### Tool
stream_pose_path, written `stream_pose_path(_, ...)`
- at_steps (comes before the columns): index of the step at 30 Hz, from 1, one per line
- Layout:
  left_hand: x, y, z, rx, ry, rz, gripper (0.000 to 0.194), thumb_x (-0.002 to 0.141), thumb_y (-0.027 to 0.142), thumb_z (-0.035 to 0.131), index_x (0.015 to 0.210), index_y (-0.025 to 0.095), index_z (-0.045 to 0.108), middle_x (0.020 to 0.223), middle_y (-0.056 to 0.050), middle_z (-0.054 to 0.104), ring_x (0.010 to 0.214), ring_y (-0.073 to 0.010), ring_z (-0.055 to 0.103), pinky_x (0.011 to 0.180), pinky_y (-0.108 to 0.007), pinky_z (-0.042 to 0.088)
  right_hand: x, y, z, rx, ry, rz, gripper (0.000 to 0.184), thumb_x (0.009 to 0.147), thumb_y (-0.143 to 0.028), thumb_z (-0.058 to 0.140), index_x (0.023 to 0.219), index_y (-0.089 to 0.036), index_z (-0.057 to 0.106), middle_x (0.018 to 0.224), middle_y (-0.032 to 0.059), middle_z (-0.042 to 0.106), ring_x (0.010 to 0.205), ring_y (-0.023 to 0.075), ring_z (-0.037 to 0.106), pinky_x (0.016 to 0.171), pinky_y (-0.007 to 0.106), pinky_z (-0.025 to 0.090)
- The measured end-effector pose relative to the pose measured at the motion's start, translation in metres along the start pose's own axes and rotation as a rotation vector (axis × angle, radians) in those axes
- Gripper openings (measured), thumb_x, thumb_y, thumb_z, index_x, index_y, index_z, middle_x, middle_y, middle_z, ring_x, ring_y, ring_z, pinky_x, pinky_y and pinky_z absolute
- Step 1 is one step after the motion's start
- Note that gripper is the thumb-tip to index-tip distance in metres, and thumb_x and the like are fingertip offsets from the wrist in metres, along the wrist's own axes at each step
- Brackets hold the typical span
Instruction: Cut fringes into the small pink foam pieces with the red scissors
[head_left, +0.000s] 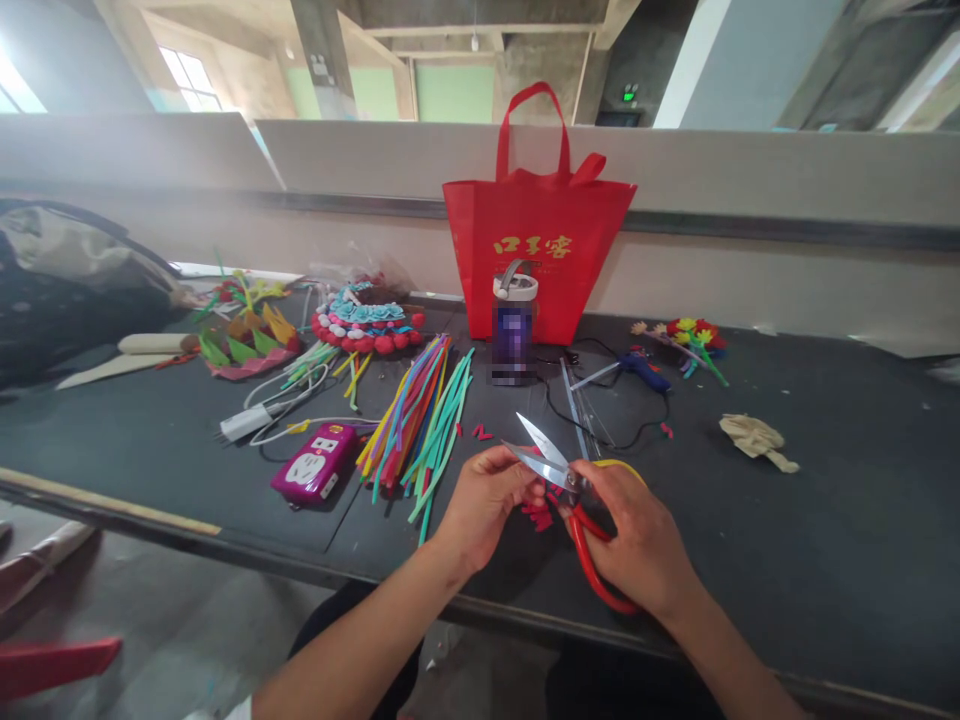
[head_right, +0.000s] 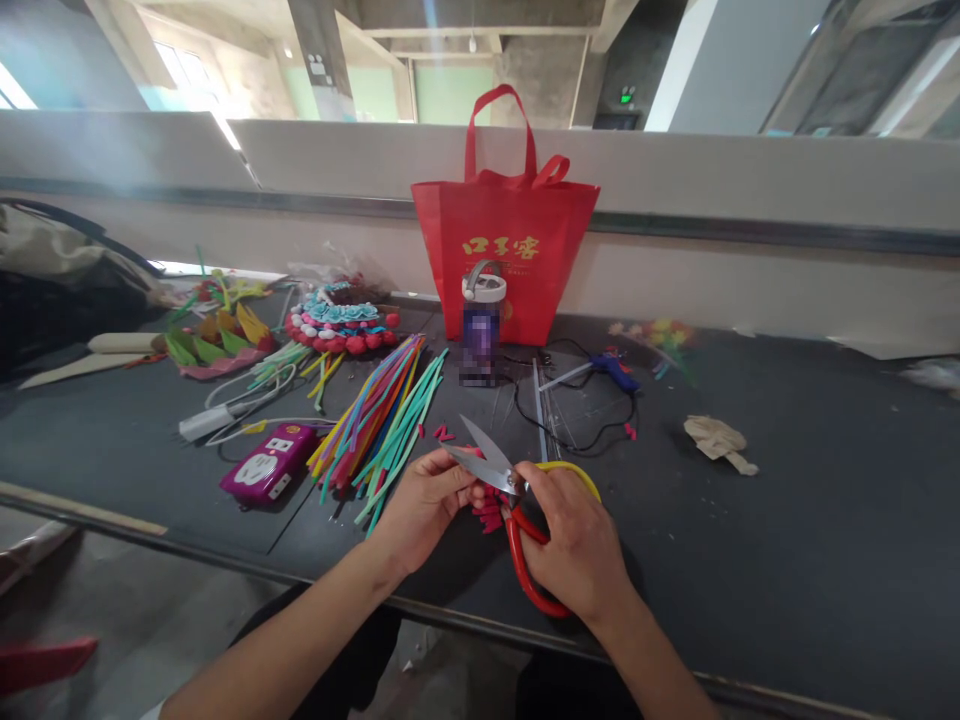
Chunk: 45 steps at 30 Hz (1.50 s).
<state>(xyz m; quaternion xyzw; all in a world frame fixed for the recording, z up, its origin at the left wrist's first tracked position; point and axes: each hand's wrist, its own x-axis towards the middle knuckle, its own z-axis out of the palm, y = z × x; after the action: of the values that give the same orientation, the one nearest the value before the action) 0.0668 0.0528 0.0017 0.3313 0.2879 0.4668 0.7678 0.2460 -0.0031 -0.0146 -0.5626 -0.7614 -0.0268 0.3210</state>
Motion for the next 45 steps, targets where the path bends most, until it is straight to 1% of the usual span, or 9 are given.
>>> stream_pose_path(5,-0.001,0.0006,-0.0005,0.008,-0.023,0.001,0.017,0.067,0.021,0.08,0.077,0.011,0.07,0.068,-0.004,0.068,0.056,-0.0105,0.059,0.059,-0.025,0.048,-0.0022,-0.0004,-0.0006,0.0,0.027,-0.012,0.044,0.083,-0.024,0.061,0.125,-0.025,0.049,0.105,0.0067,0.066,0.096,0.0237,0.063,0.083,0.038,0.053)
stream_pose_path(12,-0.0025,0.0016,0.0008,-0.007,-0.011,-0.004,0.017,0.066,0.021,0.081,0.073,0.012,0.068,0.065,-0.002,0.067,0.055,-0.0101,0.059,0.058,-0.024,0.048,-0.0032,-0.0019,0.0011,-0.014,0.036,-0.006,0.041,0.084,-0.025,0.061,0.123,-0.023,0.052,0.105,0.0073,0.068,0.094,0.0226,0.065,0.08,0.036,0.054)
stream_pose_path(17,-0.003,0.0017,0.0019,-0.017,-0.009,0.005,0.018,0.065,0.021,0.081,0.071,0.012,0.067,0.065,-0.002,0.067,0.054,-0.0099,0.058,0.058,-0.024,0.047,-0.004,-0.0036,0.0022,-0.014,0.048,0.009,0.037,0.085,-0.03,0.061,0.12,-0.021,0.055,0.097,0.0065,0.069,0.082,0.0192,0.065,0.073,0.032,0.054)
stream_pose_path(21,-0.0036,0.0021,0.002,-0.011,-0.018,0.007,0.018,0.066,0.023,0.081,0.072,0.012,0.067,0.066,-0.003,0.067,0.055,-0.0106,0.058,0.059,-0.025,0.047,-0.0045,-0.0051,0.0019,-0.019,0.083,0.006,0.036,0.084,-0.03,0.062,0.118,-0.02,0.058,0.093,0.0048,0.069,0.071,0.0159,0.063,0.066,0.029,0.053)
stream_pose_path(26,-0.0035,0.003,0.0014,0.012,-0.013,0.028,0.018,0.065,0.022,0.081,0.071,0.012,0.067,0.065,-0.002,0.066,0.055,-0.0104,0.057,0.059,-0.025,0.047,-0.0044,-0.0062,0.0008,-0.024,0.08,0.011,0.035,0.083,-0.03,0.063,0.116,-0.02,0.059,0.089,0.0033,0.069,0.065,0.0142,0.061,0.062,0.027,0.052)
stream_pose_path(29,-0.0034,0.0032,0.0015,0.013,-0.011,0.026,0.019,0.065,0.023,0.082,0.071,0.012,0.068,0.064,-0.002,0.066,0.054,-0.0105,0.057,0.058,-0.025,0.047,-0.0041,-0.0062,-0.0004,-0.035,0.081,0.007,0.036,0.084,-0.031,0.063,0.117,-0.02,0.058,0.093,0.0042,0.069,0.069,0.0155,0.063,0.065,0.028,0.052)
stream_pose_path(34,-0.0045,0.0035,0.0025,0.03,-0.011,0.028,0.023,0.063,0.025,0.083,0.076,0.011,0.07,0.067,-0.004,0.067,0.054,-0.0105,0.058,0.057,-0.025,0.048,-0.0029,-0.0067,-0.0034,-0.043,0.073,-0.013,0.039,0.083,-0.031,0.063,0.119,-0.02,0.057,0.101,0.0067,0.069,0.088,0.0207,0.066,0.072,0.031,0.053)
stream_pose_path(40,-0.005,0.0044,0.0026,0.046,-0.038,0.031,0.023,0.065,0.026,0.082,0.076,0.01,0.07,0.066,-0.004,0.068,0.053,-0.0107,0.057,0.056,-0.025,0.047,-0.003,-0.0072,-0.0041,-0.053,0.077,-0.039,0.039,0.084,-0.032,0.063,0.121,-0.02,0.056,0.097,0.006,0.069,0.089,0.0214,0.066,0.072,0.031,0.053)
stream_pose_path(45,-0.0055,0.0039,0.0035,0.062,-0.02,0.044,0.022,0.065,0.026,0.082,0.074,0.011,0.069,0.064,-0.003,0.067,0.052,-0.0109,0.058,0.056,-0.025,0.046,-0.0038,-0.0064,-0.0024,-0.045,0.104,-0.052,0.04,0.085,-0.031,0.062,0.123,-0.019,0.055,0.095,0.006,0.069,0.087,0.0212,0.066,0.071,0.031,0.053)
